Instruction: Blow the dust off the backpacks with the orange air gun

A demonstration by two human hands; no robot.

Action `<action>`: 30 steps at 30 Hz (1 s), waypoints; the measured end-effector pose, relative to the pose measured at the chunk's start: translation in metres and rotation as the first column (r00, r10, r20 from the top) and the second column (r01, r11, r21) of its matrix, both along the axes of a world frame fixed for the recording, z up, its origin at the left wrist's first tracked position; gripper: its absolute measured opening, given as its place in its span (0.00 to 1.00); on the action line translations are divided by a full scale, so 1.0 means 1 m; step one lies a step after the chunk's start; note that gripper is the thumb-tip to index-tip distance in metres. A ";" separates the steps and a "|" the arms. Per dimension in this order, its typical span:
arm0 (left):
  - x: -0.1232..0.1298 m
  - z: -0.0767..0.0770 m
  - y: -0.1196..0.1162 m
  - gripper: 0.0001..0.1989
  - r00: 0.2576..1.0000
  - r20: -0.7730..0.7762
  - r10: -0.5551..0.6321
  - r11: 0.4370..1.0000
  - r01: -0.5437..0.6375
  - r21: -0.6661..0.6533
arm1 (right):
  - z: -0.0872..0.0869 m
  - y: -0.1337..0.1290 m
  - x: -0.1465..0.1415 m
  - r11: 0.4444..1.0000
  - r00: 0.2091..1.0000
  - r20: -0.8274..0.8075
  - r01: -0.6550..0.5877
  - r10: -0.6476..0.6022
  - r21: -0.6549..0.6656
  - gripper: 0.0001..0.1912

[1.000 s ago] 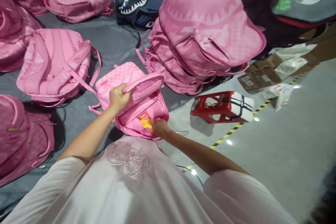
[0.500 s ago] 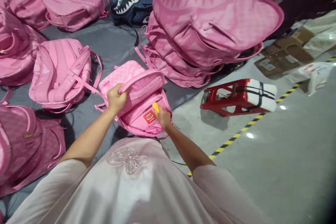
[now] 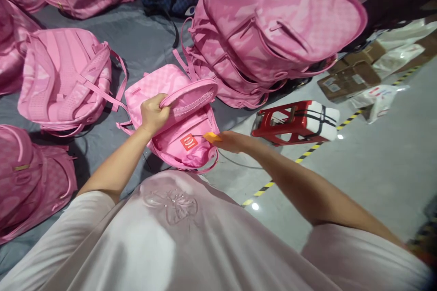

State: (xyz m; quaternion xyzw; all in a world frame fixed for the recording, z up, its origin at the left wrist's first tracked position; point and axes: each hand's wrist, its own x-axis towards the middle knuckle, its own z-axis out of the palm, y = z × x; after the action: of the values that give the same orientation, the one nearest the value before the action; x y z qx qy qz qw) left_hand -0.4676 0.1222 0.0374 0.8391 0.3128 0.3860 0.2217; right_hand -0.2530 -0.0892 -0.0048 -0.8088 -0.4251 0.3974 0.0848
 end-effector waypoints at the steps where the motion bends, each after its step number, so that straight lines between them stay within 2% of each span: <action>1: 0.000 0.000 0.000 0.10 1.000 0.006 0.000 1.000 0.000 -0.001 | 0.011 -0.009 0.015 0.998 0.999 -0.044 0.014 -0.016 -0.057 0.12; 3: 0.000 0.000 0.000 0.10 1.000 0.005 0.001 1.000 -0.001 -0.012 | 0.029 -0.030 0.037 0.972 0.986 -0.146 0.051 -0.086 -0.230 0.14; 5: 0.000 0.000 0.001 0.09 1.000 -0.002 0.011 1.000 -0.012 -0.025 | 0.041 -0.050 0.048 0.925 0.938 -0.286 0.081 -0.198 -0.372 0.18; 7: 0.000 0.000 0.001 0.09 1.000 -0.002 0.023 0.999 -0.023 -0.036 | 0.044 -0.066 0.048 0.913 0.857 -0.407 0.155 -0.314 -0.378 0.22; 9: 0.001 0.000 0.002 0.09 1.000 0.004 0.029 0.999 -0.028 -0.041 | 0.038 -0.076 0.041 0.905 0.738 -0.528 0.301 -0.420 -0.300 0.27; 11: 0.002 0.001 0.003 0.08 1.000 0.004 0.026 0.999 -0.026 -0.044 | 0.023 -0.080 0.031 0.864 0.592 -0.645 0.443 -0.482 -0.239 0.31; 13: 0.002 0.002 0.003 0.08 1.000 0.003 0.013 0.999 -0.013 -0.045 | 0.007 -0.080 0.021 0.833 0.476 -0.741 0.514 -0.474 -0.203 0.32; 15: 0.003 0.004 0.002 0.09 1.000 0.013 -0.002 0.999 0.003 -0.043 | -0.008 -0.077 0.013 0.828 0.410 -0.800 0.532 -0.437 -0.180 0.31; 19: 0.002 0.007 -0.001 0.12 1.000 0.018 -0.009 0.999 0.010 -0.035 | -0.020 -0.075 0.005 0.836 0.383 -0.836 0.527 -0.393 -0.152 0.29; 26: 0.002 0.007 -0.007 0.12 1.000 -0.013 -0.006 0.998 0.006 -0.066 | -0.006 -0.095 0.009 0.870 0.378 -0.843 0.456 -0.382 -0.189 0.29; 28: -0.001 0.010 -0.016 0.13 0.999 -0.045 0.009 0.993 -0.014 -0.118 | -0.002 -0.106 0.012 0.882 0.418 -0.815 0.417 -0.400 -0.219 0.29; 30: -0.012 0.019 -0.032 0.14 0.994 -0.110 -0.022 0.972 -0.004 -0.236 | -0.002 -0.118 0.017 0.877 0.499 -0.745 0.417 -0.442 -0.240 0.30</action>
State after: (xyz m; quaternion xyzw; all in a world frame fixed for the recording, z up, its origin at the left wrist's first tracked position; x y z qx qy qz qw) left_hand -0.4796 0.0898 0.0565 0.8286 0.3645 0.2973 0.3036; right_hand -0.2358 -0.2076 -0.0070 -0.6341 -0.1250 0.6804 0.3454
